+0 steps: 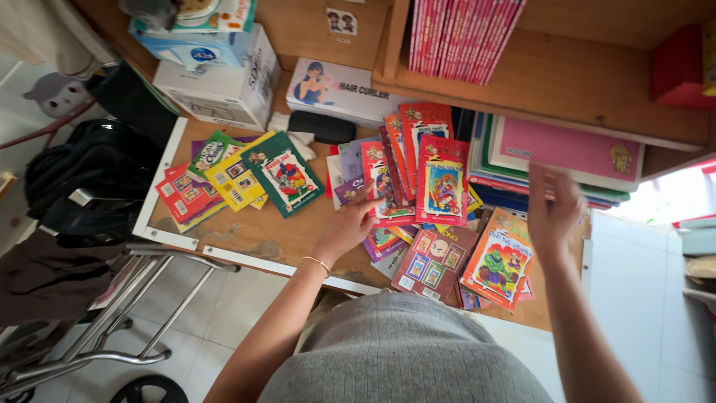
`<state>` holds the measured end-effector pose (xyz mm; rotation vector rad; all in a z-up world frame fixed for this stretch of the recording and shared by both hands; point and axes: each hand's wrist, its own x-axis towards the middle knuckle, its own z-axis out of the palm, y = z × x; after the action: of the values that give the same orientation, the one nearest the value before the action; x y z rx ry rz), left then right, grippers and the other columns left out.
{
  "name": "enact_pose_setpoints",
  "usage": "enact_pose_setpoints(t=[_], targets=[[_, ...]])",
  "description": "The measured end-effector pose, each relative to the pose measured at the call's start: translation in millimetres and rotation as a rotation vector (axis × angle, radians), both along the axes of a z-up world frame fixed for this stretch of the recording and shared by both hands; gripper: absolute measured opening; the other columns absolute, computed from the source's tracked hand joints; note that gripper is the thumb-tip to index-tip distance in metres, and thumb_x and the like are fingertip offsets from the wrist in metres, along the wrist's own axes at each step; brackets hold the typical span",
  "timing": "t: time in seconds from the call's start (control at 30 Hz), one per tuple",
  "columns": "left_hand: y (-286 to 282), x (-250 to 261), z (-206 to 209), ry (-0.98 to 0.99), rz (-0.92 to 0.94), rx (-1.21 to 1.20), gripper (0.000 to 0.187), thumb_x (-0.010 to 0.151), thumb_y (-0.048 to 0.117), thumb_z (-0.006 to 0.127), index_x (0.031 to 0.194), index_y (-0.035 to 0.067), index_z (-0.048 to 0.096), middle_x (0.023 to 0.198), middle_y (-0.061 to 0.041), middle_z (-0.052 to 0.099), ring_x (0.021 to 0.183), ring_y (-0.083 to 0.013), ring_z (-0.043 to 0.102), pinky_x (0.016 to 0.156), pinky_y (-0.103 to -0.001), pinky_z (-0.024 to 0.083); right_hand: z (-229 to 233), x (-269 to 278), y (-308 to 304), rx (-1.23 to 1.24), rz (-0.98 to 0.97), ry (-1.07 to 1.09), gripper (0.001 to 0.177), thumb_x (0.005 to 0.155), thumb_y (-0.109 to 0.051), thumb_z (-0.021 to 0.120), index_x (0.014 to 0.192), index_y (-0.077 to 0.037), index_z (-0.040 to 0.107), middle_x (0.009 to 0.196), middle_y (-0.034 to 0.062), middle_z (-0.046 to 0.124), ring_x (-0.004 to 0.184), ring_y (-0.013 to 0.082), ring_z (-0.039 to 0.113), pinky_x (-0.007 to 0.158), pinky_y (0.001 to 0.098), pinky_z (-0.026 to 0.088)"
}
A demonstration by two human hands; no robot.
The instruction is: The person sorts through a large pile of books and comics on a desk, picking them up one by one, looking at their covers, and placing them into different stacks or onto a shelf.
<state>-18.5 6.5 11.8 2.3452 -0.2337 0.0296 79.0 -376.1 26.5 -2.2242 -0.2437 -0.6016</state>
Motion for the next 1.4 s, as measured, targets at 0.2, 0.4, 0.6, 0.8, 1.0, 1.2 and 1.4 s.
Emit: enact_pose_setpoints(t=[0.2,0.4,0.6,0.8,1.0,1.2,1.4], targets=[[2.0,2.2,1.8,0.074,-0.025,-0.042,0.045,0.092,0.009,0.065,0.137,0.013,0.063,0.166,-0.006,0.032,0.139,-0.0261,0.052,0.096,-0.036,0.056,-104.2,-79.8,-76.6,-0.279,-0.331,0.267,0.058,0.096,-0.038,0.086,0.133,0.001,0.063,0.122,0.023,0.069,0.1,0.0334,0.069,0.079,0.0411,0.056],[3.4,3.4,0.5,0.102,-0.043,-0.014,0.049,0.091,0.009,0.066,0.139,0.015,0.061,0.167,-0.006,0.029,0.144,-0.0272,0.044,0.102,-0.038,0.053,-59.3,-96.6,-39.7,0.116,-0.417,0.936,0.082,0.076,-0.046,0.087,0.131,0.006,0.056,0.108,0.0236,0.071,0.09,0.0315,0.075,0.064,0.0443,0.064],[6.6,2.9,-8.1,0.11,-0.051,0.01,0.049,0.092,0.012,0.068,0.14,0.016,0.06,0.168,-0.005,0.028,0.144,-0.0267,0.044,0.11,-0.04,0.047,-52.4,-102.4,-41.3,0.542,-0.288,1.276,0.051,0.073,-0.042,0.083,0.104,-0.003,0.073,0.088,0.0116,0.076,0.077,0.0259,0.074,0.055,0.0442,0.063],[4.9,0.0,-3.3,0.208,-0.012,0.008,0.05,0.092,0.012,0.064,0.141,0.019,0.058,0.169,-0.002,0.026,0.142,-0.0246,0.046,0.11,-0.038,0.048,-71.1,-99.3,-58.6,0.316,-0.101,1.153,0.05,0.08,-0.042,0.083,0.104,0.0,0.079,0.086,0.0083,0.074,0.074,0.0173,0.062,0.059,0.0342,0.047],[4.7,1.3,-4.6,0.1,-0.045,0.002,0.05,0.091,0.011,0.067,0.141,0.017,0.059,0.168,-0.005,0.026,0.144,-0.0273,0.045,0.111,-0.04,0.046,-52.0,-97.9,-45.3,0.517,-0.105,1.219,0.05,0.077,-0.037,0.083,0.113,-0.004,0.074,0.097,0.0056,0.077,0.086,0.0176,0.073,0.068,0.0309,0.058],[4.5,-0.4,-4.6,0.162,-0.015,-0.002,0.049,0.092,0.011,0.066,0.14,0.018,0.059,0.168,-0.005,0.027,0.142,-0.027,0.046,0.11,-0.039,0.048,-65.9,-119.0,-31.4,0.523,0.002,1.085,0.048,0.078,-0.031,0.082,0.115,-0.003,0.073,0.1,0.0109,0.078,0.08,0.0175,0.075,0.063,0.0339,0.065],[11.0,3.7,-16.7,0.068,-0.064,-0.026,0.049,0.089,0.012,0.07,0.137,0.015,0.062,0.166,-0.008,0.031,0.142,-0.0306,0.046,0.11,-0.04,0.046,-59.4,-141.5,-52.5,0.42,-0.108,0.971,0.041,0.093,-0.029,0.079,0.104,0.01,0.076,0.087,0.0187,0.075,0.068,0.0244,0.066,0.05,0.0375,0.05]])
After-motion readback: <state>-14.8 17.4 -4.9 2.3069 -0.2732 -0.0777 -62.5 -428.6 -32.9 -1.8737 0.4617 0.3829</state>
